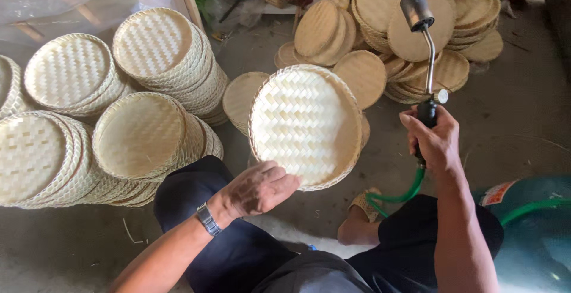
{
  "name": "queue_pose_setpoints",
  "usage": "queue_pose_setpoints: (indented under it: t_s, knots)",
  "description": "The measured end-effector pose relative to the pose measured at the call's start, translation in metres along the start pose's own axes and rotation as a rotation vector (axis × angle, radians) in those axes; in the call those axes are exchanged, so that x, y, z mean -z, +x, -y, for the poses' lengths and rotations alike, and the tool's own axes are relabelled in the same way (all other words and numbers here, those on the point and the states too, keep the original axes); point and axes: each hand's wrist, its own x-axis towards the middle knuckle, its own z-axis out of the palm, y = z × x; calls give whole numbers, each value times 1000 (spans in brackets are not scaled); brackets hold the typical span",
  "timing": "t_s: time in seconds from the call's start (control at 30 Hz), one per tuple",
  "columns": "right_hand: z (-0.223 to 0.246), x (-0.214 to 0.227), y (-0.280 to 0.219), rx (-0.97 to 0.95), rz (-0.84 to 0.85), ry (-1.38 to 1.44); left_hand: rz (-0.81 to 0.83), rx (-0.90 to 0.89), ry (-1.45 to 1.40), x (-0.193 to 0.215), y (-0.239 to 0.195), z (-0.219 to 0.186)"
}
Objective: The person uses a handheld blowtorch to apply flame to the surface of round woven baskets. They rotate each basket to cover the surface, then place it back into a stack and pick up the next one.
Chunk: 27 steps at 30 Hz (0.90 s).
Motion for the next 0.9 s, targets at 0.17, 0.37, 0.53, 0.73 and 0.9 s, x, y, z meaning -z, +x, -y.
queue_pose_setpoints:
  t_s: [0.17, 0.37, 0.53, 0.73, 0.9]
  knots:
    - [0, 2, -1, -11, -10, -6, -54, -12, 77, 3, -1, 1]
    - [-5, 4, -10, -9, 2, 3, -55, 162, -9, -8, -6, 13]
    - [-11, 5, -18, -93, 37, -56, -164, 303, -75, -34, -10, 23]
    - [-14, -2, -29, -174, 64, -87, -368, 611, -116, -73, -23, 52]
    - [-18, 12, -23, -158, 57, -115, -486, 911, -102, -112, -39, 107]
